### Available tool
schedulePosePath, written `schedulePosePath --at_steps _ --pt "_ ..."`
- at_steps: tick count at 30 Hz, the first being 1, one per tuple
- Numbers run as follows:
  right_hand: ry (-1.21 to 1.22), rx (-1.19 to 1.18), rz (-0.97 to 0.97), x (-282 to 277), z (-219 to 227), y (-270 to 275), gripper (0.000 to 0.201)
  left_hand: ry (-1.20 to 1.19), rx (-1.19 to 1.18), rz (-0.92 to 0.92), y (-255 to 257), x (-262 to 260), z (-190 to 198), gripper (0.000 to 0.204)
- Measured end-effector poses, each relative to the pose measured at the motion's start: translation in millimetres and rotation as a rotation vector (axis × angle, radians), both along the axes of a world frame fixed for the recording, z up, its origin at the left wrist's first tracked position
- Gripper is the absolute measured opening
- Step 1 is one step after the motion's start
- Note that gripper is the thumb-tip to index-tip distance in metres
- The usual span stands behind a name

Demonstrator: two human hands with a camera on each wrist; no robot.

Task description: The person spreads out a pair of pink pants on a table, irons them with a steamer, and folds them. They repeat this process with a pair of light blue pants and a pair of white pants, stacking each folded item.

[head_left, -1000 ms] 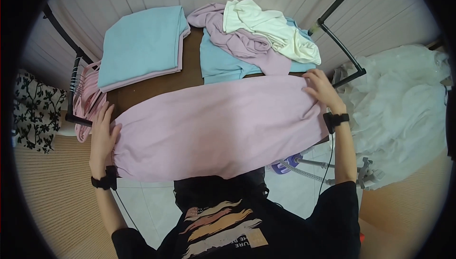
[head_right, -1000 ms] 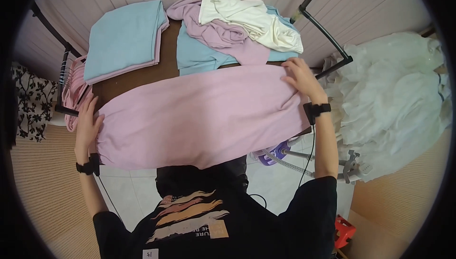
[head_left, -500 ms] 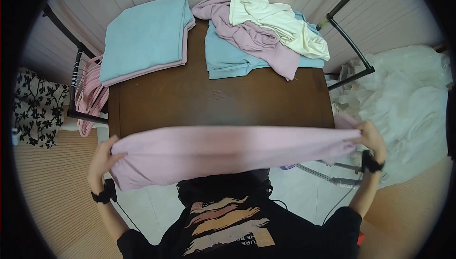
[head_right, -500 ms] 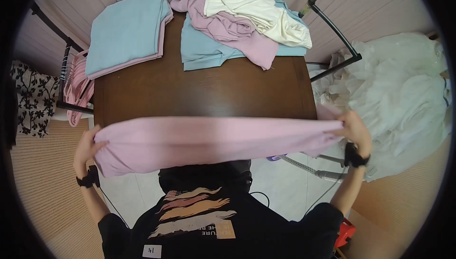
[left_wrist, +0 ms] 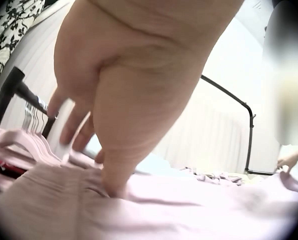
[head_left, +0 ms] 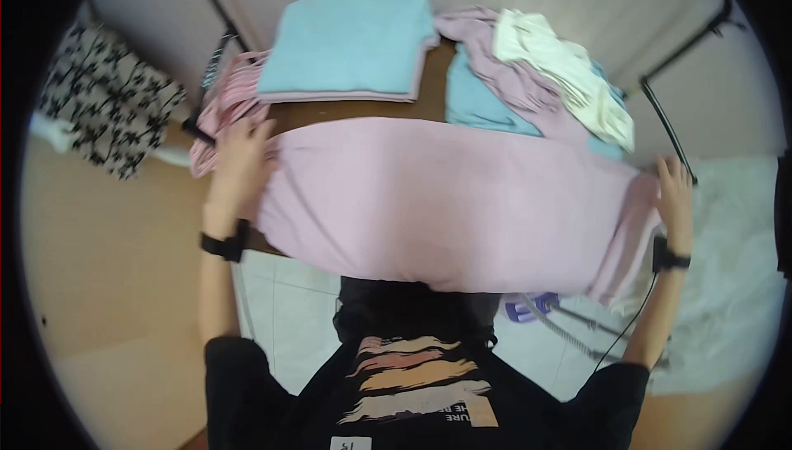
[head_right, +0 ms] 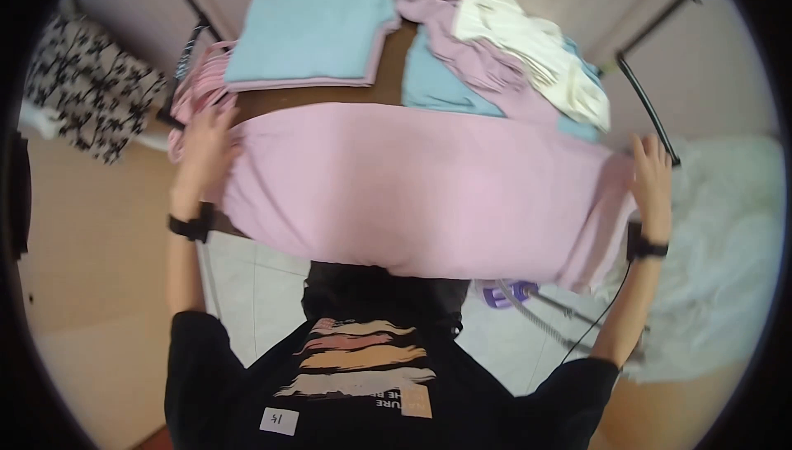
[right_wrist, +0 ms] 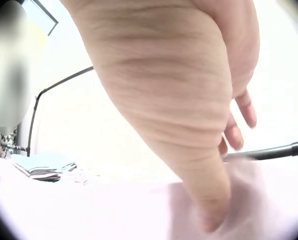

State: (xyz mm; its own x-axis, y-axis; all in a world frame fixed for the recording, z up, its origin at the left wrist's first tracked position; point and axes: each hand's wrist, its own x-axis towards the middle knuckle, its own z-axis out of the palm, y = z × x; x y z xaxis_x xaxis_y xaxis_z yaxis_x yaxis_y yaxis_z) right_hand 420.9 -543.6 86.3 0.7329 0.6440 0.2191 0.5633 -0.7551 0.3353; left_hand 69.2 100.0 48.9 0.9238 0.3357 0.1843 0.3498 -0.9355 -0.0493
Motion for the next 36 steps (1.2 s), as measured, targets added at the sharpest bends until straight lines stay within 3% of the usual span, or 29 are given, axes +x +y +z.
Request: schedulePosePath --at_steps 1,2,3,6,8,10,15,18,20,22,24,25,27,29,31,33,34,36 --pt "0.027 0.115 0.040 -18.8 -0.8 22.5 0.083 -0.211 -0.055 -0.108 -12.6 -4.2 -8.4 0.065" --pt "0.192 0.335 0.020 -28.1 -15.7 31.8 0.080 -0.220 -0.185 -0.081 -24.1 -9.3 -16.3 0.068" --pt "0.207 0.379 -0.006 -51.6 -29.3 42.1 0.074 -0.239 -0.226 -0.127 -33.2 -15.9 -26.4 0.067" --pt "0.333 0.316 0.046 -99.4 -82.8 44.4 0.068 -0.078 -0.040 -0.020 -57.1 -49.7 -67.3 0.063" --pt "0.397 0.257 -0.023 -112.3 -116.1 50.5 0.067 -0.043 -0.048 0.037 -64.1 -67.6 -69.6 0.064" --pt "0.350 -0.050 -0.337 -127.4 -130.5 53.3 0.067 -0.017 -0.045 0.063 -67.8 -59.8 -68.8 0.066" --pt "0.373 0.406 -0.035 -124.2 -112.4 50.8 0.073 -0.100 -0.047 -0.008 -64.9 -63.1 -84.4 0.061" --pt "0.106 0.636 -0.092 -176.3 -97.2 44.3 0.070 -0.021 0.195 0.023 -52.4 -69.1 -104.5 0.054" --pt "-0.045 0.655 -0.168 -229.5 -102.6 17.6 0.071 -0.021 0.154 0.044 -59.6 -72.0 -101.3 0.051" --pt "-0.499 0.940 -0.474 -291.0 -138.5 5.9 0.083 -0.027 0.186 0.005 -49.2 -84.3 -115.2 0.051" --pt "-0.731 0.962 -0.735 -309.6 -143.7 -25.8 0.082 -0.007 0.243 0.012 -47.5 -66.6 -106.8 0.050" --pt "-0.738 0.966 -0.744 -318.1 -151.5 -39.2 0.082 -0.015 0.273 0.009 -44.2 -66.7 -109.9 0.049" --pt "-0.833 1.186 -1.050 -333.6 -172.6 -66.7 0.084 -0.023 0.301 0.004 -43.6 -64.9 -111.4 0.049" --pt "-0.792 1.309 -1.100 -336.6 -210.9 -109.1 0.080 -0.009 0.319 0.026 -46.1 -64.6 -110.2 0.049" --pt "-0.728 1.439 -1.129 -339.4 -216.3 -139.8 0.078 -0.013 0.279 0.040 -50.8 -62.8 -107.0 0.050" --pt "-0.271 1.546 -1.067 -335.7 -209.9 -158.5 0.058 -0.014 0.221 0.056 -54.9 -62.7 -104.8 0.049" --pt "-0.240 1.546 -1.039 -333.8 -209.9 -160.0 0.058 -0.009 0.223 0.094 -54.9 -63.0 -104.4 0.049" --pt "-0.747 1.058 -1.152 -336.9 -211.3 -158.7 0.045 -0.068 0.202 0.046 -57.8 -63.4 -105.7 0.048"
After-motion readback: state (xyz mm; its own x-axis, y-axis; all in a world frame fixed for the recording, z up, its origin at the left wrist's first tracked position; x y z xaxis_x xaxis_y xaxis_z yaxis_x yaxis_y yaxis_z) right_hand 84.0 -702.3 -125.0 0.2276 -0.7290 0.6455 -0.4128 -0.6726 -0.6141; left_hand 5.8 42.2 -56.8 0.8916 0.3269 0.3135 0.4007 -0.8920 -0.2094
